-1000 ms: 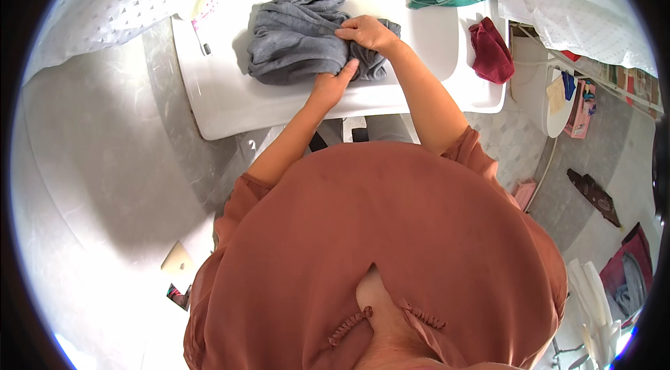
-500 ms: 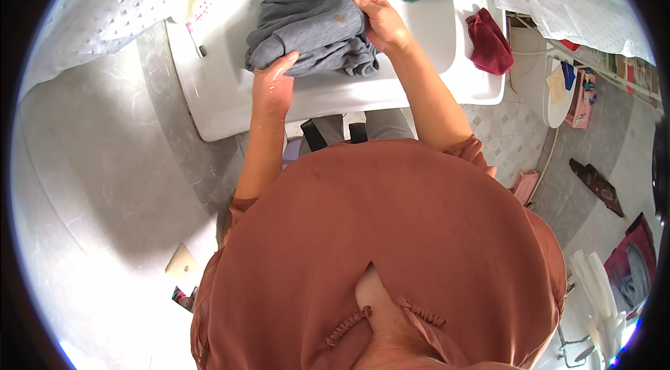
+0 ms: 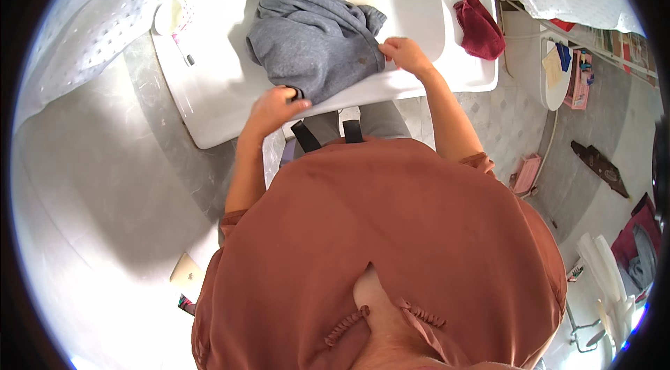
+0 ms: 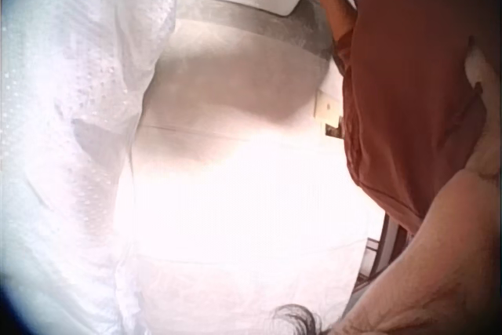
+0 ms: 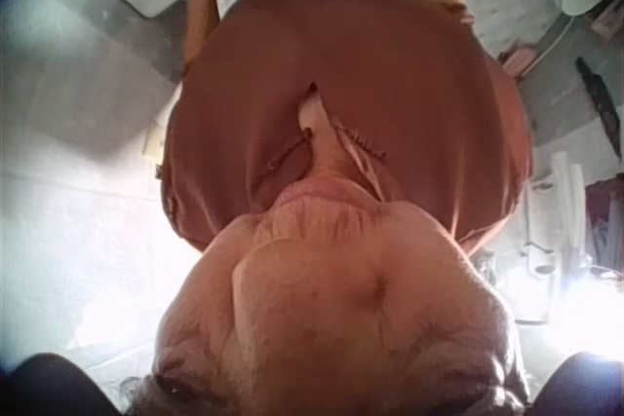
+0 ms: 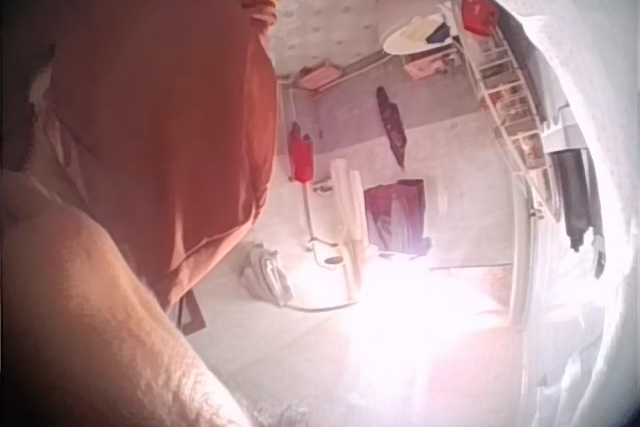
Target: The person hand-washes a gray garment in a white sink, scrubbing and rinsing it with water. They wring out the garment and place it on the sink's edge, then reach for a green basket.
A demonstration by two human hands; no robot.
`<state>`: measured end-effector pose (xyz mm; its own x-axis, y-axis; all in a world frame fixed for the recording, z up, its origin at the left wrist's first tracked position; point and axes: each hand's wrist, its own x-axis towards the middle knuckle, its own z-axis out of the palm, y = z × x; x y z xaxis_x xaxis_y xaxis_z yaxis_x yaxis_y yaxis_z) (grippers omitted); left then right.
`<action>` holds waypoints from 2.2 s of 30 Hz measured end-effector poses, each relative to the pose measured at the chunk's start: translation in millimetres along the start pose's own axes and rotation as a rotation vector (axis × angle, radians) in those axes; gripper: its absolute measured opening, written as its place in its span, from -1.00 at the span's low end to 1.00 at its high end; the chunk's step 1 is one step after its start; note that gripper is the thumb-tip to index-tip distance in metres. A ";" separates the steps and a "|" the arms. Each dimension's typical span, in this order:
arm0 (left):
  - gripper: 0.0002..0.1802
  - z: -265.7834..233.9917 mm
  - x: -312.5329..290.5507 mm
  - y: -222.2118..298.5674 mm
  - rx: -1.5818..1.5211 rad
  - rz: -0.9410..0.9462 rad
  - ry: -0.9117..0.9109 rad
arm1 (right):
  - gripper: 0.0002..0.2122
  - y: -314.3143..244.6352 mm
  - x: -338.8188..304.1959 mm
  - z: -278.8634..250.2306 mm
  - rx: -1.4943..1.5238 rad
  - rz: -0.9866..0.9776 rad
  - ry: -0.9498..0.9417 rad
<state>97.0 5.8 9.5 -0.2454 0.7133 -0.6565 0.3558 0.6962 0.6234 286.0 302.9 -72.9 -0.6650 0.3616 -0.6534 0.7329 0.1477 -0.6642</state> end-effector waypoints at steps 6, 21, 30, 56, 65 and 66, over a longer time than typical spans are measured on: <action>-0.46 -44.1 43.1 13.4 0.228 0.093 0.809 | -0.67 -43.4 29.5 2.7 -0.013 -0.017 0.241; -0.68 26.1 5.6 65.6 0.103 0.467 0.308 | -0.77 -68.4 96.5 -30.3 0.642 -0.241 0.227; -0.60 -3.6 121.8 -40.4 -0.250 -0.107 0.778 | -0.48 -55.6 -13.4 36.1 -0.128 -0.053 0.378; -0.62 -145.2 40.4 -20.9 -1.574 0.204 0.887 | -0.93 -30.9 -35.3 -30.3 0.733 -0.461 0.203; -0.63 -63.7 58.7 -131.2 -0.819 -0.317 0.970 | -0.86 3.2 -53.5 18.6 -0.415 -0.362 0.241; -0.64 -52.7 60.7 -125.3 -0.718 -0.284 1.064 | -0.86 4.4 -55.2 19.8 -0.363 -0.361 0.268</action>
<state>-10.0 -33.9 -86.0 -0.9352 0.0204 -0.3534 -0.3002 0.4834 0.8223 323.1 265.4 -47.0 -0.8572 0.4433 -0.2622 0.5000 0.5940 -0.6302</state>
